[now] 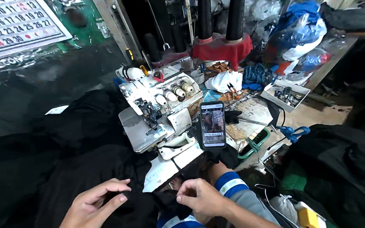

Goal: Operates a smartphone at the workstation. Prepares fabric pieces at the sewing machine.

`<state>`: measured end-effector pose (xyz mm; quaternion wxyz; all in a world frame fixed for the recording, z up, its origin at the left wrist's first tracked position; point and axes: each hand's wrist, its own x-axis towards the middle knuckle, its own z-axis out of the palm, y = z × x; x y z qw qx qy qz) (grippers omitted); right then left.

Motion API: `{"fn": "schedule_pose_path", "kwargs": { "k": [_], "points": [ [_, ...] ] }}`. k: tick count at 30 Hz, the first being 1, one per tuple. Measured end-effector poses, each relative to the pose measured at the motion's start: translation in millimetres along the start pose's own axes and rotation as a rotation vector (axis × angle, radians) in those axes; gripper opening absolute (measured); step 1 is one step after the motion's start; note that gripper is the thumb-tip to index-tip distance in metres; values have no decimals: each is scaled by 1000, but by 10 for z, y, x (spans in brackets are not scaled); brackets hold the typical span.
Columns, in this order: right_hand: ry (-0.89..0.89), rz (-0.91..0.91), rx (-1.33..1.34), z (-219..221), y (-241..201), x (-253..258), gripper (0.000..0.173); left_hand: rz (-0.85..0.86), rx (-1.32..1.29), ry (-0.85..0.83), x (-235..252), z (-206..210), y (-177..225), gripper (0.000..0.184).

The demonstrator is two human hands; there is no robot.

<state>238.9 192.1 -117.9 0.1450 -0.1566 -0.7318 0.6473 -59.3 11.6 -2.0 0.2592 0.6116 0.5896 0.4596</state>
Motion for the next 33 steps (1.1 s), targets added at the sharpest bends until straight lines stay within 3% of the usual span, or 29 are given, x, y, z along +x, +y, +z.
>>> {"fn": "schedule_pose_path", "kwargs": {
  "k": [8,11,14,17,27,33],
  "points": [
    [75,50,279,-218,-338,-15,41,60,-22,-2,45,28,-51,19],
    [16,37,409,-229,-416,-2,34,63,-10,-20,36,28,-20,18],
    [-100,11,396,-302,-414,-31,25,49,2,-40,20,19,-10,16],
    [-106,37,377,-339,-392,-56,26,40,20,-56,28,-4,-30,18],
    [50,149,242,-195,-435,63,55,-36,55,44,32,66,59,19],
    [-181,-4,252,-343,-396,-22,30,-7,88,67,24,95,42,19]
  ]
}}
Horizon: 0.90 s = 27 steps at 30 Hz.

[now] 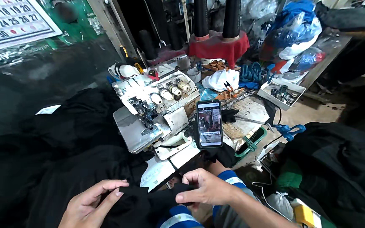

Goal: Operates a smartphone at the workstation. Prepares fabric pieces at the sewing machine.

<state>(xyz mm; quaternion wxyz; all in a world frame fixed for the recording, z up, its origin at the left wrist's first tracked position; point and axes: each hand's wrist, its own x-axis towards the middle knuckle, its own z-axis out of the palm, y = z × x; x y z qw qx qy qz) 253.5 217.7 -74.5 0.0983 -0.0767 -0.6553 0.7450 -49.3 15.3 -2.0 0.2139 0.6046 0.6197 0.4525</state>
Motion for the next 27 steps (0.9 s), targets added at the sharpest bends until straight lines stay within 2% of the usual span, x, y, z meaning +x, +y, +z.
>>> {"fn": "schedule_pose_path", "kwargs": {
  "k": [3,7,14,20,27],
  "points": [
    [-54,-18,-21,-78,0,-81,26,4,-2,8,-9,13,-6,19],
    [-18,-14,-3,-113,10,-104,25,11,-7,15,-23,15,-9,19],
    [159,52,13,-50,-23,-105,42,60,-52,45,-4,25,4,27],
    [302,20,-105,-27,-131,-49,22,160,-102,-74,50,-224,530,19],
    [335,23,-102,-27,-218,-84,18,192,-79,-86,119,-196,774,18]
  ]
}}
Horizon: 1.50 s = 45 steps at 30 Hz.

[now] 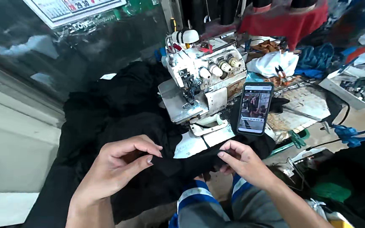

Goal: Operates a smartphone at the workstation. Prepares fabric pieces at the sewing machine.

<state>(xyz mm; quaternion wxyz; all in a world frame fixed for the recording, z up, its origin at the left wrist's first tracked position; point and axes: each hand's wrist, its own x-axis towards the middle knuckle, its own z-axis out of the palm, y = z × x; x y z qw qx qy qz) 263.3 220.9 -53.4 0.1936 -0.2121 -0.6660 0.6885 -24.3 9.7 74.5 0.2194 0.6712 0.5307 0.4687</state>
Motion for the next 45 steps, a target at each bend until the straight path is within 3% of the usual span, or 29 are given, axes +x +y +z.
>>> {"fn": "schedule_pose_path", "kwargs": {
  "k": [7,11,16,18,21,26,30,36,45],
  "points": [
    [23,-81,-105,-76,50,9,39,31,104,-92,250,191,177,18],
    [-14,-78,13,-34,29,41,43,28,114,-160,497,481,234,14],
    [-81,-65,139,45,90,41,51,-68,227,-91,493,1247,-423,14],
    [-170,-86,151,-16,116,11,40,-62,261,-16,462,1369,-588,13],
    [-248,-120,150,-90,91,-26,29,-72,272,0,444,1339,-594,13],
    [-213,-99,153,-81,106,9,42,-47,238,1,388,1237,-523,14],
    [-163,-136,120,-50,163,3,42,-48,213,7,335,1249,-510,14],
    [-34,-132,72,-73,102,-22,22,-59,212,10,317,1256,-463,13],
    [-37,-185,90,-44,47,-44,38,-31,191,33,247,1241,-447,13]
  ]
}}
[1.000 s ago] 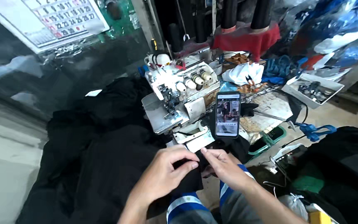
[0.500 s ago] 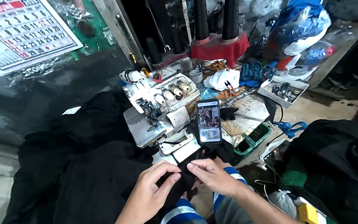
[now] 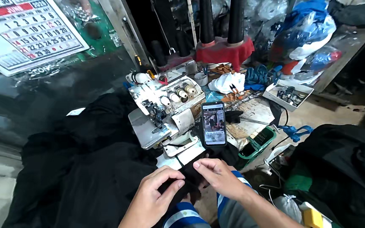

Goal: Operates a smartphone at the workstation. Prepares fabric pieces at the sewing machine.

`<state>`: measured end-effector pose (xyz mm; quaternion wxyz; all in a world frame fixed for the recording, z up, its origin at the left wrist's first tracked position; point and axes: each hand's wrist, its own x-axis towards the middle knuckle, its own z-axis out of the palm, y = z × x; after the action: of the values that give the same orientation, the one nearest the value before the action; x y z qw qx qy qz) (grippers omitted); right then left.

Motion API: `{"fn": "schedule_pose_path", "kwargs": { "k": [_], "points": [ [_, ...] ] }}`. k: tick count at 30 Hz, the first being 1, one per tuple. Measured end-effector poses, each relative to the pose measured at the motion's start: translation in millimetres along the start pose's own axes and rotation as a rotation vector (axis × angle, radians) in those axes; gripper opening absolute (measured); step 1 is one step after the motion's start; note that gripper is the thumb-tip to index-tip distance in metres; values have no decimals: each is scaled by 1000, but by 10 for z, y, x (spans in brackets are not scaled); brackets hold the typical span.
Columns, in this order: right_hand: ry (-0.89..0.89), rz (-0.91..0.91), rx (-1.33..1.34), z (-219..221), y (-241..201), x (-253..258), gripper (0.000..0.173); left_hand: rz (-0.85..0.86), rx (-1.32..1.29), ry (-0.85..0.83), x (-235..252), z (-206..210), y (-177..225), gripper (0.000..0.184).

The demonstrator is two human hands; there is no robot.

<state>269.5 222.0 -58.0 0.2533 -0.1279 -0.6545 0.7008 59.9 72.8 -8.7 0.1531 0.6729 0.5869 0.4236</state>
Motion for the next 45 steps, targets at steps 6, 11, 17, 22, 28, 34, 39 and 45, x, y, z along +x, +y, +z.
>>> {"fn": "schedule_pose_path", "kwargs": {
  "k": [6,11,17,22,28,34,39,45],
  "points": [
    [32,25,0,31,15,38,32,14,-22,17,-16,-62,80,14],
    [52,18,3,62,2,43,28,9,-16,15,-21,-36,46,13],
    [82,-20,-132,36,33,53,41,-119,-36,22,10,-34,313,15],
    [75,-30,-115,52,38,59,42,-58,-32,5,15,-34,209,15],
    [79,-20,-108,66,35,46,39,-33,-39,-11,-39,-24,93,13],
    [110,-11,-128,70,5,38,39,-35,-24,-23,-39,-36,107,14],
    [101,-21,-127,65,-32,10,37,-68,-91,14,34,-106,462,15],
    [108,-74,-157,103,-34,-12,36,-140,42,58,203,198,106,14]
  ]
}}
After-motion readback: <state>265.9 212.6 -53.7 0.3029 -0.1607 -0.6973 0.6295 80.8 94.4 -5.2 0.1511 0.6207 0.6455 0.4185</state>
